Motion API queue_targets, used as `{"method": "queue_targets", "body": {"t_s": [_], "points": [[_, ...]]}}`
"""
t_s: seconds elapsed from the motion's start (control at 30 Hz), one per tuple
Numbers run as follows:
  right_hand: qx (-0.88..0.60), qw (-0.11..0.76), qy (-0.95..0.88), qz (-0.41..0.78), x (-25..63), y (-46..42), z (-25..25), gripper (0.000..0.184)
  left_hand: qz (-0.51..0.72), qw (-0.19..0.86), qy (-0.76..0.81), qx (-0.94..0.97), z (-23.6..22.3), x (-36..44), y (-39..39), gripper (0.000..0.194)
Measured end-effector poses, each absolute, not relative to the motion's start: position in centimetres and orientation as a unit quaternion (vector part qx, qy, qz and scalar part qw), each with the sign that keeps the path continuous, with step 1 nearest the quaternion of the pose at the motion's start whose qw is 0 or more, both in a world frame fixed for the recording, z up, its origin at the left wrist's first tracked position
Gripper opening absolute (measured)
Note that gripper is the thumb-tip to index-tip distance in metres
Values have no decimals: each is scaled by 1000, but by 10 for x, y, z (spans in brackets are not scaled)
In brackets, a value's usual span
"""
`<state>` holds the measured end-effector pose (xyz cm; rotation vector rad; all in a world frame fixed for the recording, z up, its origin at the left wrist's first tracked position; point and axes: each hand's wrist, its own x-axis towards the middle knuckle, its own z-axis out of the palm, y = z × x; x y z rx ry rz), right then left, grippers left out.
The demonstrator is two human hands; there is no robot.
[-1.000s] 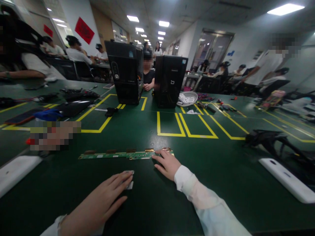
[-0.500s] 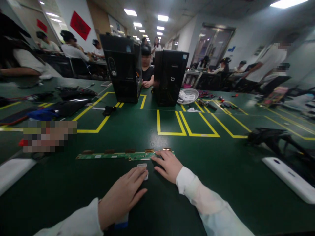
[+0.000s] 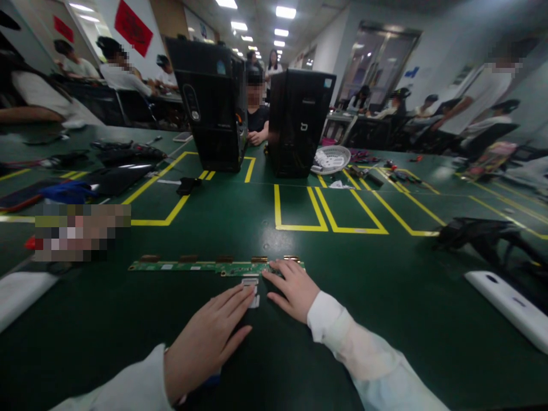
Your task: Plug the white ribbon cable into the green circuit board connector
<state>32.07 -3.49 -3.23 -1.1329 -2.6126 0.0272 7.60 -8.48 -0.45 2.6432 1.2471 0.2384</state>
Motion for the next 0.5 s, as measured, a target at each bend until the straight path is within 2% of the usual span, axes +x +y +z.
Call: {"method": "queue_targets", "body": {"t_s": [0.5], "points": [[-392,154,-907,19,320,-34,-33,45,80,90,423,898,-9,78,-83,60]]}}
